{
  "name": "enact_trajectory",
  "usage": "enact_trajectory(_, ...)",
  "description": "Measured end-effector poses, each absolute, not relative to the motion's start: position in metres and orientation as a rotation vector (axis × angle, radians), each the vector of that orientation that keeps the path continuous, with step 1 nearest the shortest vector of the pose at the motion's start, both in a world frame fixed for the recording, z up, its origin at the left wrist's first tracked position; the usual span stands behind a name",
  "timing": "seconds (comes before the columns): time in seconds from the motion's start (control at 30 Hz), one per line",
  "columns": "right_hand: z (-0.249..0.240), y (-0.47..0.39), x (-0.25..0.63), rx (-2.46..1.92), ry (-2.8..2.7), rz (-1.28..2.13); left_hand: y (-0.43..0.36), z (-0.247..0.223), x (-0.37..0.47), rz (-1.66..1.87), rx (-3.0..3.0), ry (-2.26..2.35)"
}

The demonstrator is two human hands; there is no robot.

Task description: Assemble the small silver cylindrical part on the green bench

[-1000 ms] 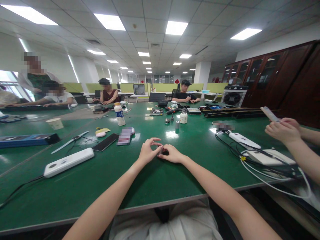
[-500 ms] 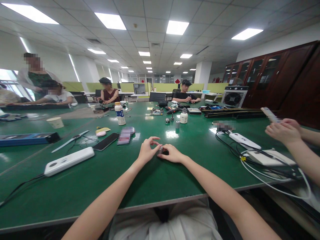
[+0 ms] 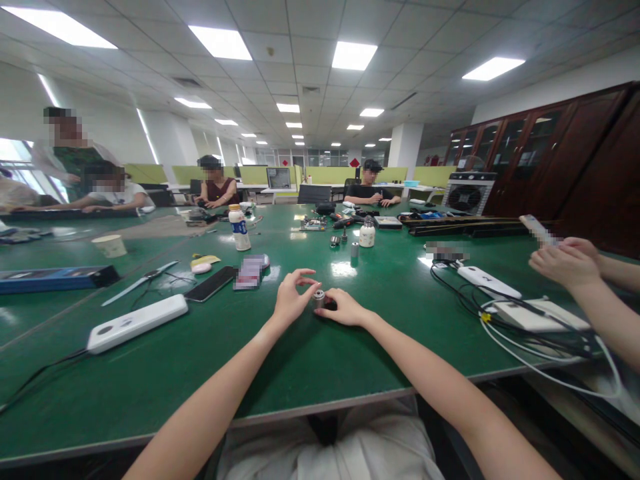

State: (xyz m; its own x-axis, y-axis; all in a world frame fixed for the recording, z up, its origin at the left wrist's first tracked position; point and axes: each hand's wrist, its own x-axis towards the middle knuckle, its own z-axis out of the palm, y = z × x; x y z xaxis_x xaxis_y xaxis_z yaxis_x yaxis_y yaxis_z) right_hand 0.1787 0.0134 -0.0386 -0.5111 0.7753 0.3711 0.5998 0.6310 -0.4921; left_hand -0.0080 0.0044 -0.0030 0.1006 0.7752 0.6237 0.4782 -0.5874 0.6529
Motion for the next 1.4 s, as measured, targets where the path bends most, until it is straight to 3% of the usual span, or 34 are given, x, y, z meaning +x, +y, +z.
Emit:
enact_trajectory(0.1,-0.037,0.013,0.179,-1.07,-2.301,0.404,0.013,-0.006,-0.019,1.511,2.087,1.334)
enact_trajectory(0.27,-0.036,0.012,0.18,-1.067,-2.313,0.405,0.025,-0.023,-0.036,1.068,2.212,1.54)
enact_trajectory(0.37,-0.036,0.012,0.18,-1.064,-2.313,0.411,0.029,-0.028,-0.04,0.985,2.222,1.583)
enact_trajectory(0.5,-0.036,0.012,0.18,-1.059,-2.303,0.417,0.027,-0.025,-0.036,1.074,2.199,1.542)
enact_trajectory(0.67,-0.037,0.013,0.18,-1.059,-2.298,0.427,0.013,-0.015,-0.019,1.44,2.073,1.318)
enact_trajectory(1.03,-0.043,0.016,0.179,-1.076,-2.27,0.421,0.002,-0.011,-0.006,1.504,2.046,1.227)
enact_trajectory(1.4,-0.042,0.017,0.181,-1.041,-2.292,0.424,-0.005,-0.008,-0.001,1.355,2.11,1.137)
